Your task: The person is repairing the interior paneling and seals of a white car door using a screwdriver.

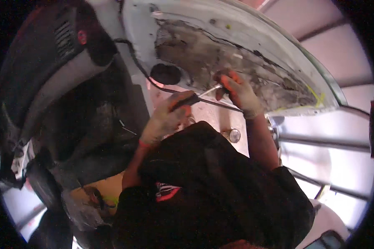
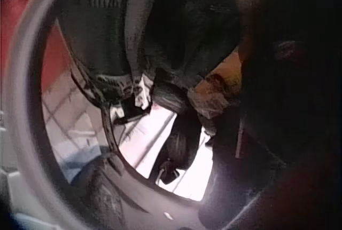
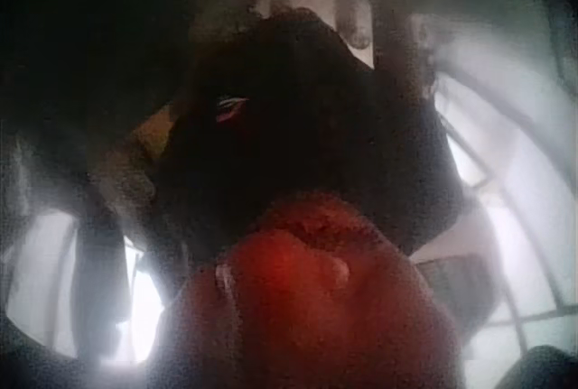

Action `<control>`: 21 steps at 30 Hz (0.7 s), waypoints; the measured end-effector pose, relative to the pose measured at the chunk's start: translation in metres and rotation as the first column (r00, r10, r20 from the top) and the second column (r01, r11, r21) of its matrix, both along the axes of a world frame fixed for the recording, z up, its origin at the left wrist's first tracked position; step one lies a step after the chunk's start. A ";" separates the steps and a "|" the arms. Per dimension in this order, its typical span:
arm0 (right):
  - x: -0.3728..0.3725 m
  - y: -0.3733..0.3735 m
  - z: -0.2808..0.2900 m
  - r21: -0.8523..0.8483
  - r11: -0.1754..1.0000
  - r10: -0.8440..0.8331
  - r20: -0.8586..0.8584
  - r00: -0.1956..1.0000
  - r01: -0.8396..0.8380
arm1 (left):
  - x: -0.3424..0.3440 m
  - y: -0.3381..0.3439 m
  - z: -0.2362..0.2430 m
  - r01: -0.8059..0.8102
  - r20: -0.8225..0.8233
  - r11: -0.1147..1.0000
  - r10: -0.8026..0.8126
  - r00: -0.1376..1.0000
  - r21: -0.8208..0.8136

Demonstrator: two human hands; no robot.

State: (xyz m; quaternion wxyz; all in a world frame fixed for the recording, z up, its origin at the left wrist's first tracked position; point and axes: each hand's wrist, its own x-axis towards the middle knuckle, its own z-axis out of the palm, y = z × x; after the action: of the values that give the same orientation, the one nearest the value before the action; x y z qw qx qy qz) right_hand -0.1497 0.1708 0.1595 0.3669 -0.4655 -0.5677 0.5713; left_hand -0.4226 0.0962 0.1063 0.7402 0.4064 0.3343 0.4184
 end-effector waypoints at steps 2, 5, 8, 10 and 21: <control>0.004 0.002 -0.006 -0.015 0.996 0.084 0.040 0.996 -0.083 | -0.006 0.010 -0.007 0.028 0.042 0.998 -0.031 0.999 0.061; 0.002 -0.004 -0.003 -0.033 0.999 0.041 0.159 0.987 -0.036 | -0.015 0.010 0.028 0.083 -0.161 0.995 -0.073 0.984 0.054; -0.009 -0.007 -0.005 -0.011 0.997 0.078 0.152 0.985 -0.077 | -0.012 0.004 0.034 0.099 -0.333 0.992 -0.122 0.935 -0.084; -0.014 -0.011 -0.003 -0.001 0.993 0.121 0.112 0.986 -0.121 | -0.011 0.005 0.004 0.153 -0.416 0.958 -0.040 0.908 0.244; 0.021 0.039 0.149 0.741 0.615 -0.514 0.118 0.850 0.269 | -0.086 0.060 -0.088 -0.663 -0.294 0.740 0.663 0.689 0.114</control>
State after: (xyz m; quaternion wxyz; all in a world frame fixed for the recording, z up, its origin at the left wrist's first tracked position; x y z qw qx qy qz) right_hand -0.1283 0.2100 0.3090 0.5355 -0.4905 -0.6744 0.1337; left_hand -0.5091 0.1565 0.0179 0.4760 0.3193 0.5723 0.5865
